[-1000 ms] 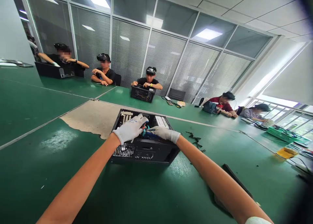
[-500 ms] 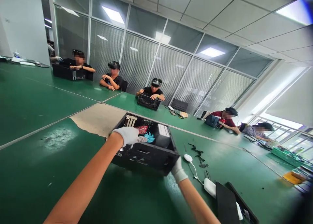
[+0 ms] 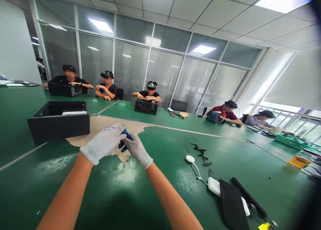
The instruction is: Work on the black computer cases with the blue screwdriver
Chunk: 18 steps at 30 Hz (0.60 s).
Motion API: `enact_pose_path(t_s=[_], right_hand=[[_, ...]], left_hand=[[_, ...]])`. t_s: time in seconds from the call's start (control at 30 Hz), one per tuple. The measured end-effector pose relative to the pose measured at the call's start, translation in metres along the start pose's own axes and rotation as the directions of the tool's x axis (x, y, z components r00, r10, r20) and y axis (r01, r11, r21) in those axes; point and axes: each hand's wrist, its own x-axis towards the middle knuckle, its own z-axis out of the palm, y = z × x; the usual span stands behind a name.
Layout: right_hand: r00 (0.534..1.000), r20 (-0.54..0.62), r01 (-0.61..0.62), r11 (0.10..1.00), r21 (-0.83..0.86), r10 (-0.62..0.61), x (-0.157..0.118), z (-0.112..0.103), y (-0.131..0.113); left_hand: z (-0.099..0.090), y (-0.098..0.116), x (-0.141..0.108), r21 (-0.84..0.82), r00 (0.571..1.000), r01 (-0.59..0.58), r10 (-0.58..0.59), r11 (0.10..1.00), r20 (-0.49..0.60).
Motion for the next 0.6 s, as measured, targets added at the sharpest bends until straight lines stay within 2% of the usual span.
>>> enact_pose_path(t_s=[0.07, 0.1, 0.23, 0.4, 0.5, 0.6], right_hand=[[0.996, -0.059, 0.076, 0.995, 0.071, -0.072, -0.020, -0.030, -0.003], [0.990, -0.094, 0.110, 0.991, 0.077, -0.103, -0.030, -0.043, -0.006], [0.964, -0.195, 0.181, 0.983, -0.013, -0.180, -0.050, -0.075, -0.020], [0.943, -0.195, 0.227, 0.949, -0.219, -0.270, -0.051, -0.095, -0.027], [0.936, -0.185, 0.216, 0.906, -0.365, -0.298, -0.054, -0.106, -0.026], [0.932, -0.166, 0.220, 0.866, -0.449, -0.323, -0.060, -0.112, -0.025]], left_hand=[[0.008, 0.011, 0.008, -0.043, 0.989, -0.146, 0.145, 0.988, -0.036], [0.012, 0.019, 0.013, -0.064, 0.983, -0.176, 0.172, 0.982, -0.062], [0.024, 0.048, 0.026, -0.173, 0.978, -0.124, 0.091, 0.977, -0.187], [0.026, 0.061, 0.037, -0.335, 0.966, -0.120, 0.032, 0.935, -0.256], [0.023, 0.068, 0.041, -0.443, 0.968, -0.098, -0.019, 0.891, -0.252], [0.018, 0.079, 0.041, -0.516, 0.983, -0.064, -0.034, 0.854, -0.179]])
